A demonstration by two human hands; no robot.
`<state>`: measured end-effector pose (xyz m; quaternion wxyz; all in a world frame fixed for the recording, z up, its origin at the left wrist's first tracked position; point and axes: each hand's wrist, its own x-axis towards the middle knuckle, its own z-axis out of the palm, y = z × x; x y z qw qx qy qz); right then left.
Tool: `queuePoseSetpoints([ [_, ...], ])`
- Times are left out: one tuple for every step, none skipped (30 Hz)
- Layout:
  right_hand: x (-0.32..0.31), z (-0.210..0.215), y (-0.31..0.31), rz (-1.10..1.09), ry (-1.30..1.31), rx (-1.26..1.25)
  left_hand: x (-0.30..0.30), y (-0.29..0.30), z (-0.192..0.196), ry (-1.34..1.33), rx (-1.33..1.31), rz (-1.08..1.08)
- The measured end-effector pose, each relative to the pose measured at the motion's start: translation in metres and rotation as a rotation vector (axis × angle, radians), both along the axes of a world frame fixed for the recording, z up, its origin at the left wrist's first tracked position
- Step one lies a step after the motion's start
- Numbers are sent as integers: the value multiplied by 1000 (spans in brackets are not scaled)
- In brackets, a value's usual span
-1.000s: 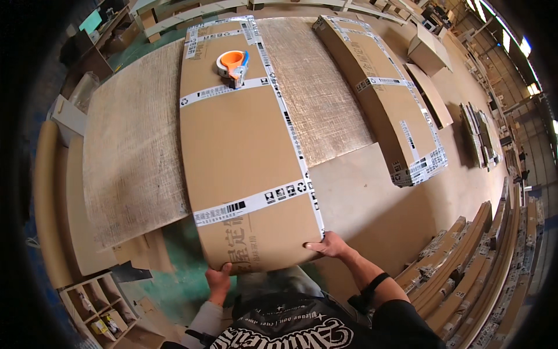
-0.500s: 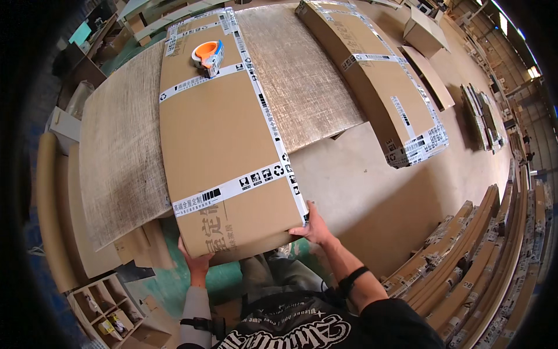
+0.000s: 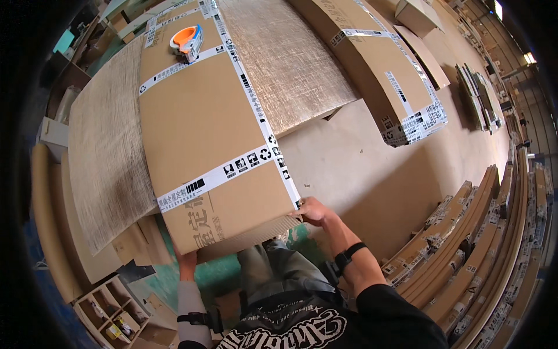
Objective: Packaging white furniture panels by wrapping them in cardboard and sealing them with packing tape.
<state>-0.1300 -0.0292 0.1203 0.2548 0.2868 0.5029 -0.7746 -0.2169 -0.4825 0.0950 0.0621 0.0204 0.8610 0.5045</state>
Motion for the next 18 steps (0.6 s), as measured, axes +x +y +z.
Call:
queuePoseSetpoints([
  [0, 1, -6, -170, -30, -141, -6, 1, 2, -141, 12, -20],
  [4, 7, -4, -163, -76, -183, -8, 0, 6, -139, 11, -27],
  [14, 6, 7, -207, -83, -157, -13, 28, 28, -565, 27, 117],
  [21, 4, 7, -294, -117, -251, -17, 39, 46, -983, 10, 279],
  [18, -1, -1, -364, -140, -359, -18, 30, 44, -978, 0, 268],
  [16, -3, -8, -438, -161, -462, -10, 16, 35, -1043, 261, 371],
  [15, -2, -20, -459, -160, -460, -3, 4, 31, -1108, 522, 473],
  [10, -2, -32, -619, -241, -409, 2, 7, 33, -1119, 516, 451],
  [9, 1, -39, -778, -318, -357, 9, 18, 38, -1080, 706, 519],
  [15, -5, -41, -879, -331, -353, 12, 32, 46, -1033, 898, 580],
  [13, 11, -41, -943, -472, -309, 4, 41, 65, -1098, 953, 696],
  [6, 33, -43, -1052, -532, -382, 3, 39, 67, -1084, 942, 643],
  [5, 51, -46, -1169, -598, -458, 2, 37, 74, -1081, 923, 588],
  [1, 65, -53, -1200, -583, -467, -5, 37, 79, -1092, 911, 555],
  [-3, 78, -59, -1184, -508, -457, -13, 43, 96, -1150, 1072, 755],
  [-8, 86, -64, -1158, -435, -446, -18, 48, 112, -1191, 1229, 972],
  [-11, 91, -65, -1188, -419, -455, -23, 57, 129, -1204, 1213, 939],
  [-16, 96, -70, -1154, -351, -458, -28, 66, 148, -1195, 1211, 870],
])
